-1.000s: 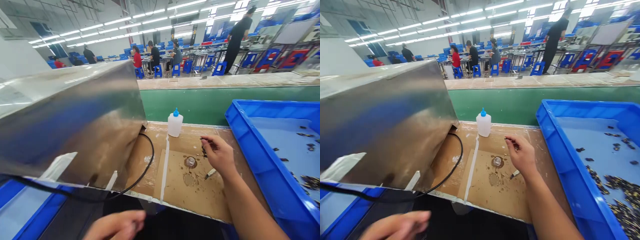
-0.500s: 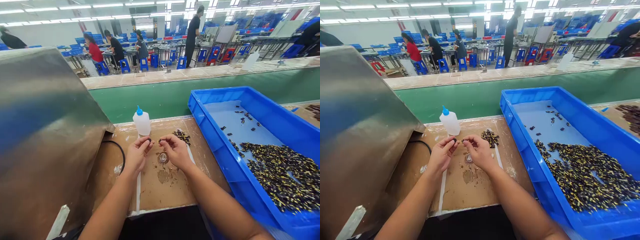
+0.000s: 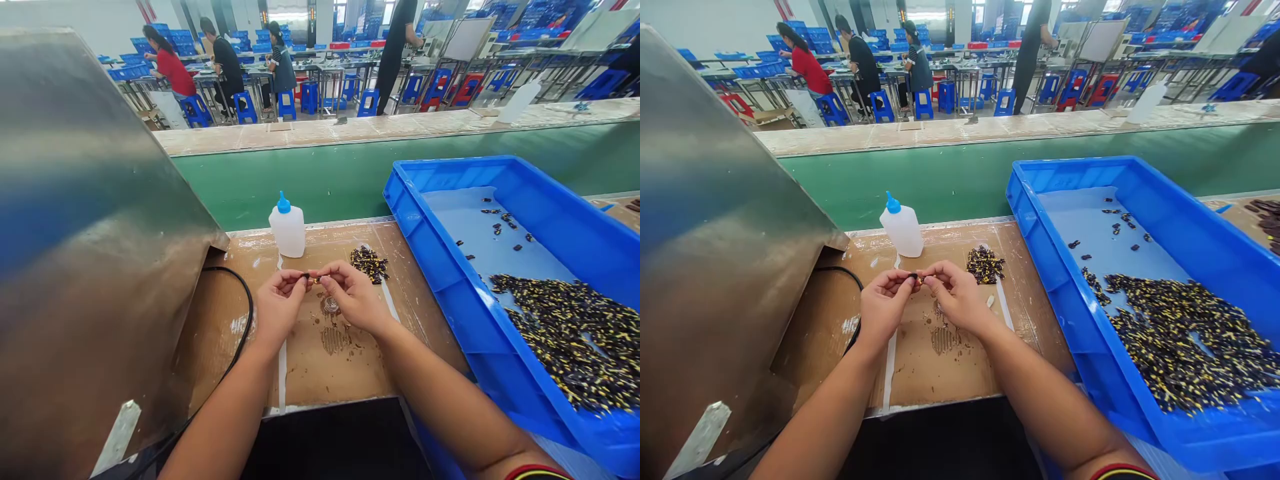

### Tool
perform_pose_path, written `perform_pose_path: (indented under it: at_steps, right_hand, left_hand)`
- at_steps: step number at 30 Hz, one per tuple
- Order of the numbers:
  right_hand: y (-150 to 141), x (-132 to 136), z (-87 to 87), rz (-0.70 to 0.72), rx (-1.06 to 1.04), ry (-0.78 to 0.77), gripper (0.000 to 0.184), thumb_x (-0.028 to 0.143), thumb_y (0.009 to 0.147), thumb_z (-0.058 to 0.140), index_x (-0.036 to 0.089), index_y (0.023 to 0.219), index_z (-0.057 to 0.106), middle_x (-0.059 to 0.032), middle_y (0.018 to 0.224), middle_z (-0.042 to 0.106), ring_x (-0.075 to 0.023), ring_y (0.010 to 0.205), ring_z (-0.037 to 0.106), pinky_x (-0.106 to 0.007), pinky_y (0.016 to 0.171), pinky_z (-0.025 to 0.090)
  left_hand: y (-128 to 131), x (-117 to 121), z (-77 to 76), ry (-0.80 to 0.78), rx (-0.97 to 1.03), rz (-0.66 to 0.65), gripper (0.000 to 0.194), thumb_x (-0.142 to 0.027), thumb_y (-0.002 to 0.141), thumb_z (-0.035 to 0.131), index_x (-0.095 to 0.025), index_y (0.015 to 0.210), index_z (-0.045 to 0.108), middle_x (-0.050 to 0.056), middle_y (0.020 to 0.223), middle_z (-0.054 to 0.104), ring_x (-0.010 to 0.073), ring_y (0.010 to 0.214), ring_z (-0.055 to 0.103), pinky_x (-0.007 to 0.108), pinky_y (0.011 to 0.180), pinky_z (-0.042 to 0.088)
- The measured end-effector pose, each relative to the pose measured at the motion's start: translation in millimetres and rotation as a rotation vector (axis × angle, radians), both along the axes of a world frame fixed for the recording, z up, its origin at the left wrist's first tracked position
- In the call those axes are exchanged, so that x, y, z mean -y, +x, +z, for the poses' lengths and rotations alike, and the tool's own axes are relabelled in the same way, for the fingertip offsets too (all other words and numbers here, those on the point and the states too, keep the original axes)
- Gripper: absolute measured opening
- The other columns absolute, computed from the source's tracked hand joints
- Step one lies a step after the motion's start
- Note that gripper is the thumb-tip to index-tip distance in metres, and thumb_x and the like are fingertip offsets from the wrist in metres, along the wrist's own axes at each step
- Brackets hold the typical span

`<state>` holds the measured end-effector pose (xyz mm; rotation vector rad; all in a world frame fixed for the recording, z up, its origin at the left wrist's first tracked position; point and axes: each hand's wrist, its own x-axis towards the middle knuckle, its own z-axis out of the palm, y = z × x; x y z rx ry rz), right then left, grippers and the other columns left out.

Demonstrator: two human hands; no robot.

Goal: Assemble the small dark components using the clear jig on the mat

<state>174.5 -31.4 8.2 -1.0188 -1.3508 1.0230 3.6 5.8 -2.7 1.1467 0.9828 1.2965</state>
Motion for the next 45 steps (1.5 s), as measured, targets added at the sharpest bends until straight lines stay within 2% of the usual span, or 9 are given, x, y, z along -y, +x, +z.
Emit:
perform_pose_path:
  at_steps: [4,8,13,17,19,22,29,35,45]
  right_hand:
    - [0,2,0.3,0.052,0.001,0.007,0.022,0.045,0.105,0.066,0.024,0.110,0.066,-0.0100,0.123,0.079,-0.0224,0.113,0.077,-0.039,0.101,0.060]
    - [2,2,-2.0,0.051,0.017,-0.022,0.025,0.048,0.105,0.065,0.023,0.111,0.067,-0.0114,0.128,0.077,-0.0221,0.107,0.077,-0.037,0.093,0.062]
    - [4,-1,-2.2,0.074,-0.072,-0.065,0.028,0.050,0.103,0.070,0.023,0.110,0.066,-0.0111,0.128,0.077,-0.0199,0.103,0.076,-0.035,0.091,0.061]
    - [11,-3,2.3,0.097,-0.125,-0.090,0.027,0.049,0.100,0.073,0.023,0.108,0.068,-0.0091,0.123,0.078,-0.0191,0.100,0.074,-0.037,0.093,0.061]
    - [21,-4,7.0,0.018,-0.041,-0.051,0.025,0.047,0.099,0.073,0.023,0.106,0.072,-0.0075,0.113,0.079,-0.0188,0.094,0.073,-0.035,0.085,0.061]
    - [41,-2,15.9,-0.074,0.263,0.039,0.017,0.038,0.100,0.072,0.022,0.102,0.077,-0.0043,0.095,0.078,-0.0176,0.083,0.070,-0.032,0.073,0.055]
    - [63,4,21.9,0.125,0.797,0.260,0.018,0.019,0.103,0.063,0.022,0.109,0.080,-0.0039,0.096,0.079,-0.0179,0.084,0.071,-0.032,0.079,0.053]
    - [62,8,17.5,0.172,0.890,0.311,0.017,0.018,0.104,0.063,0.023,0.105,0.080,-0.0035,0.093,0.078,-0.0191,0.085,0.070,-0.033,0.078,0.054]
    - [53,9,16.8,0.117,0.932,0.353,0.016,0.019,0.105,0.062,0.022,0.104,0.077,-0.0053,0.096,0.077,-0.0207,0.088,0.070,-0.033,0.079,0.054]
  left_hand:
    - [1,3,-5.1,0.096,-0.152,0.052,0.030,-0.038,0.081,0.088,-0.016,0.099,0.080,0.009,0.095,0.081,0.0154,0.083,0.079,0.020,0.081,0.065]
    - [-1,3,-11.1,0.129,-0.220,0.006,0.027,-0.043,0.088,0.082,-0.018,0.100,0.083,0.009,0.098,0.082,0.0164,0.086,0.079,0.022,0.082,0.064]
    - [-3,-1,-7.9,0.029,-0.130,-0.107,0.032,-0.047,0.082,0.089,-0.019,0.097,0.085,0.010,0.098,0.082,0.0196,0.087,0.079,0.026,0.084,0.065]
    - [-3,-2,-0.2,0.007,-0.068,-0.117,0.032,-0.046,0.075,0.094,-0.018,0.090,0.085,0.011,0.099,0.082,0.0211,0.092,0.079,0.029,0.089,0.066]
    - [-4,-2,2.3,0.020,-0.080,-0.102,0.031,-0.045,0.075,0.095,-0.018,0.088,0.085,0.012,0.100,0.082,0.0219,0.094,0.079,0.031,0.091,0.065]
    - [-6,-3,2.3,0.044,-0.103,-0.050,0.029,-0.044,0.074,0.095,-0.019,0.085,0.085,0.013,0.100,0.081,0.0221,0.093,0.078,0.033,0.092,0.065]
    - [-7,-8,-1.9,0.081,-0.107,0.024,0.027,-0.041,0.074,0.094,-0.019,0.085,0.085,0.012,0.100,0.081,0.0213,0.092,0.078,0.032,0.091,0.064]
    - [-7,-10,-0.2,0.068,-0.101,0.046,0.028,-0.042,0.073,0.094,-0.018,0.085,0.084,0.012,0.100,0.081,0.0210,0.091,0.077,0.032,0.089,0.065]
    - [-9,-9,2.0,0.100,-0.113,0.061,0.025,-0.041,0.077,0.092,-0.019,0.087,0.084,0.011,0.099,0.081,0.0200,0.089,0.076,0.031,0.086,0.065]
